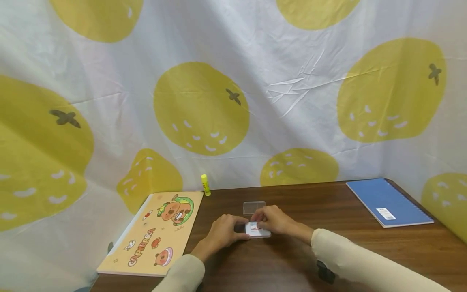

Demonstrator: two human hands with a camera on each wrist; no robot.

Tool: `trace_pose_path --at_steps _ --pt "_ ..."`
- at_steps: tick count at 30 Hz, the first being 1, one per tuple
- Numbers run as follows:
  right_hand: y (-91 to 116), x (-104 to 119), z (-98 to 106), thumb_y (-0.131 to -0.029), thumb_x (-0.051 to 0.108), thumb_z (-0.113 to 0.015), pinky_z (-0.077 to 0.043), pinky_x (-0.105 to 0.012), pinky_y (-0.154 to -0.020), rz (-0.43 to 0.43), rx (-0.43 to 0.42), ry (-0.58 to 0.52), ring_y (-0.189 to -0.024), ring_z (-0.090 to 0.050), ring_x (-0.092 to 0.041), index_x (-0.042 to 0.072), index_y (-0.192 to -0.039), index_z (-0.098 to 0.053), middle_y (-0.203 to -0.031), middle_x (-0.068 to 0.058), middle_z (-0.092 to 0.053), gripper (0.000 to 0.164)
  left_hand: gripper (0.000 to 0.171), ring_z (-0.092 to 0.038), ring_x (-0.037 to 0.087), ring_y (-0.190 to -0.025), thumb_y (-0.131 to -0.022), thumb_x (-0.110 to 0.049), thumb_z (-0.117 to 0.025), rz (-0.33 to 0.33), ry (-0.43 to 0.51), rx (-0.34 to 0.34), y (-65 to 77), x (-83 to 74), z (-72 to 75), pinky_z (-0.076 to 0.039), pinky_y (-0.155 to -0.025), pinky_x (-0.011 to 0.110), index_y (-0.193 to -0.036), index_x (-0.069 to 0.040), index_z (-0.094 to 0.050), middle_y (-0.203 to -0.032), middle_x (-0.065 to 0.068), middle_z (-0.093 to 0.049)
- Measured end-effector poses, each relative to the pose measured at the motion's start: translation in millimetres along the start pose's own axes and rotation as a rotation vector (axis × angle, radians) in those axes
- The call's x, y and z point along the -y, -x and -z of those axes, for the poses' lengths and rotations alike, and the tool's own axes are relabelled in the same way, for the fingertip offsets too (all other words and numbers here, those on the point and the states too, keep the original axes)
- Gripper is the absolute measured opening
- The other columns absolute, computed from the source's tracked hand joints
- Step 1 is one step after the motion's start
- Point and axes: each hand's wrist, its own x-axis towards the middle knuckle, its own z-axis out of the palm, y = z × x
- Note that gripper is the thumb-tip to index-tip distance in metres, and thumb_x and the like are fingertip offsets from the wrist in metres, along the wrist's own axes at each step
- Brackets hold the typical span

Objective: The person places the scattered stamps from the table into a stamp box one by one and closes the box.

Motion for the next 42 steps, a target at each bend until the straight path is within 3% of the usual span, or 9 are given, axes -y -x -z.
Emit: trace_pose_path --at_steps 13,25,36,42 --pt "-3.5 3.5 -5.3 -0.086 -0.005 -0.077 -0.057 -0.028 -0.073 0.014 -0.017 0.002 -0.084 -0.071 -0.019 0.003 -0.099 -0.077 -0.088 -0.007 -0.076 0.015 0.056 -0.071 0.025 -0.113 -0.081 -0.038 -0.089 -0.005 0.014 0.004 -1.3 1.9 -0.2 -0.058 -0.081 0.046 -0.132 -0.021 -0.073 -0.128 0.002 -0.073" --pt "-3.8 6.2 -11.0 -0.087 -0.003 -0.077 -0.056 -0.028 -0.07 -0.001 -0.035 0.021 -0.082 -0.071 -0.017 0.004 -0.097 -0.077 -0.088 -0.006 -0.076 0.013 0.054 -0.071 0.027 -0.111 -0.081 -0.038 -0.09 0.004 0.008 0.005 0.1 -0.4 1.6 -0.059 -0.077 0.046 -0.13 -0.022 -0.074 -0.128 0.003 -0.073" --pt "-3.0 4.9 -13.2 -0.088 -0.001 -0.077 -0.052 -0.023 -0.067 0.016 -0.057 0.032 -0.076 -0.064 -0.009 0.007 -0.088 -0.077 -0.08 0.001 -0.072 0.008 0.052 -0.07 0.024 -0.114 -0.08 -0.04 -0.09 -0.014 -0.029 0.006 -1.4 -0.2 2.5 -0.059 -0.084 0.046 -0.127 -0.021 -0.076 -0.125 0.002 -0.074" --pt "-2.2 3.7 -14.4 -0.087 -0.001 -0.077 -0.053 -0.023 -0.067 0.018 -0.083 0.042 -0.077 -0.066 -0.012 0.008 -0.085 -0.078 -0.08 0.001 -0.072 0.01 0.052 -0.069 0.021 -0.113 -0.081 -0.043 -0.089 -0.031 -0.097 0.026 -4.7 0.1 3.1 -0.058 -0.086 0.043 -0.126 -0.018 -0.077 -0.122 -0.002 -0.074"
